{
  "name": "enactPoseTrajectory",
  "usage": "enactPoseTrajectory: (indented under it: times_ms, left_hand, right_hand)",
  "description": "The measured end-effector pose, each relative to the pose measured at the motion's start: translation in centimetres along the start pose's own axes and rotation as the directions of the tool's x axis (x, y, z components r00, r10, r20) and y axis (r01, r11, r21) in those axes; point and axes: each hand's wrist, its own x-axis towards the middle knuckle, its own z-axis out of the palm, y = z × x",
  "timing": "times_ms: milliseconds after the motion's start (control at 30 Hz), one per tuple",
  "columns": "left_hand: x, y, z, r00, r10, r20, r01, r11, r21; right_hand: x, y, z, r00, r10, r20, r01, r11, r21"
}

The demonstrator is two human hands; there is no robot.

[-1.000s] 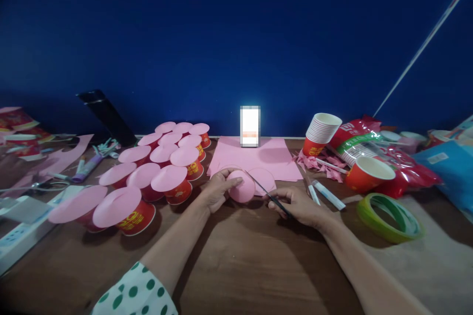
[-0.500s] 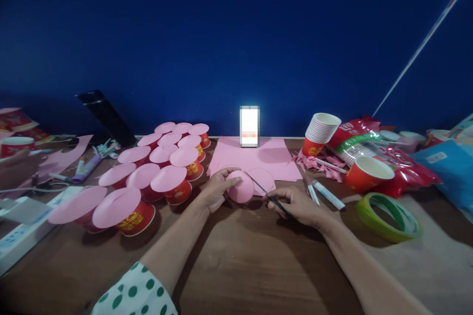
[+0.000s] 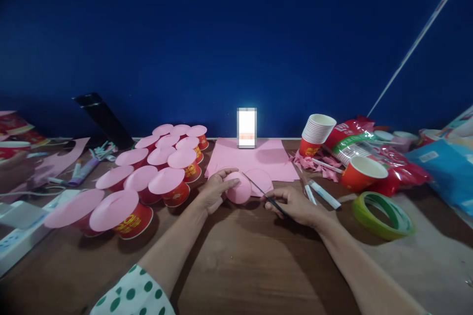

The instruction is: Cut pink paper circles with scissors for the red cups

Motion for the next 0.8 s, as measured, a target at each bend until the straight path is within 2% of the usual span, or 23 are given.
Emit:
enactPoseTrajectory:
  times_ms: [367,800]
  left_hand:
    - [-0.22,0.33,0.22,1.000,-0.027,-0.004,0.027,1.000,-0.014]
    - [-0.13,0.03,0.05,1.000,-0.008,0.021,0.008,1.000,-0.015]
  right_hand:
    - [-0.27,-0.85,0.30,0.999,0.007,-0.035,-0.007,1.000,-0.018]
    - [-0.34,-0.80,0.22,1.000,-0.008,-0.006,0.007,0.999,-0.040]
